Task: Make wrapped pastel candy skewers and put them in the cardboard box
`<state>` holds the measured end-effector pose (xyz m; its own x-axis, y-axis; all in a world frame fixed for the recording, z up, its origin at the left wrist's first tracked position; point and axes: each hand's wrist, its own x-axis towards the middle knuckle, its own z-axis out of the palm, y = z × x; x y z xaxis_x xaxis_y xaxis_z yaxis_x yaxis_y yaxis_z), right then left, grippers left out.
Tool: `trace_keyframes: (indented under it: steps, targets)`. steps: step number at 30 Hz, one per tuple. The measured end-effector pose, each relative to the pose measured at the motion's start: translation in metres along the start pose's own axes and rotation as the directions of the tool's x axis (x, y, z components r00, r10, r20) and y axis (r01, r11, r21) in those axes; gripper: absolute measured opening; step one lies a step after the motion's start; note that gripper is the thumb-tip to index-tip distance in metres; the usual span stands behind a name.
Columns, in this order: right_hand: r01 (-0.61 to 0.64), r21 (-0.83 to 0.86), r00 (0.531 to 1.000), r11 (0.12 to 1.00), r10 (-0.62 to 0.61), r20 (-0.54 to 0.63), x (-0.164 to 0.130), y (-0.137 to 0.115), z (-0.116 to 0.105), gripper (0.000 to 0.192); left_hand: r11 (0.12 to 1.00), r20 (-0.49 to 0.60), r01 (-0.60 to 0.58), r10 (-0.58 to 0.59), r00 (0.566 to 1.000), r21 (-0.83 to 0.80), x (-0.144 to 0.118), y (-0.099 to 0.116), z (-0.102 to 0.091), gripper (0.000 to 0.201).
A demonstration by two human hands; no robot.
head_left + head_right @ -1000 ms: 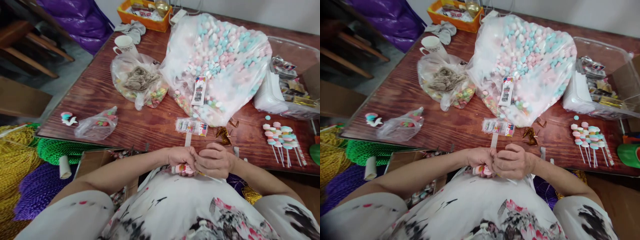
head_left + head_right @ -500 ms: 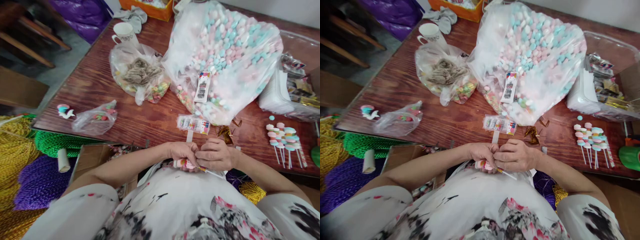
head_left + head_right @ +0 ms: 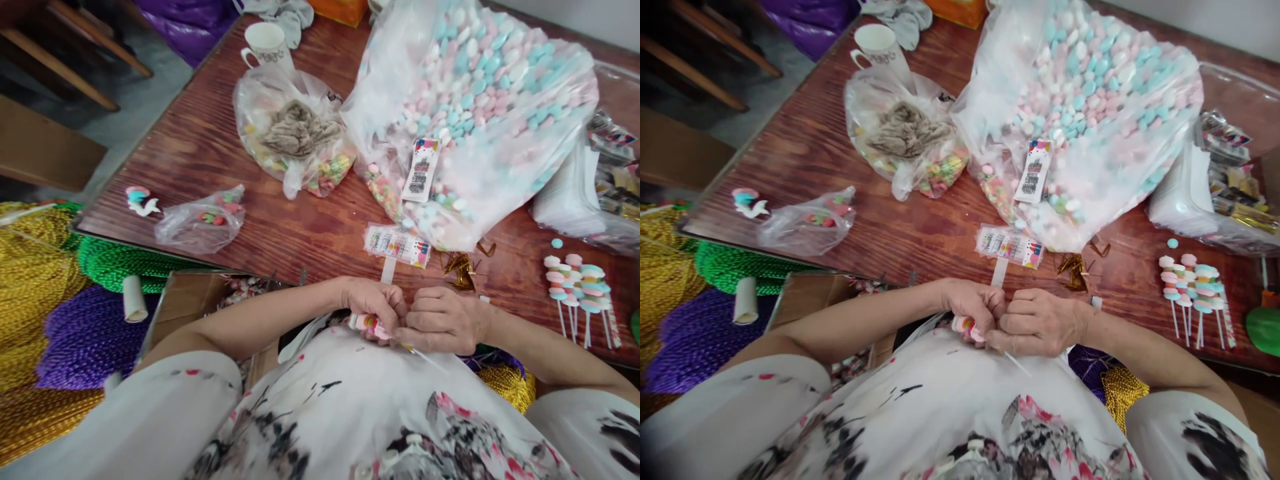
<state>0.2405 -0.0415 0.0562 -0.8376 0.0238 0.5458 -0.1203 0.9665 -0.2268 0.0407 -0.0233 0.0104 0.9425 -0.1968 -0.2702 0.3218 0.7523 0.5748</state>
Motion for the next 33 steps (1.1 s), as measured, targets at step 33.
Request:
trace_keyframes:
  steps: [33]
  targets:
    - [-0.282,0.215,0.959,0.935,0.283,0.027,-0.002,-0.009,0.022,0.016,0.999,-0.005,-0.054,0.054,0.999,0.006,-0.006,-0.016,-0.007,0.014]
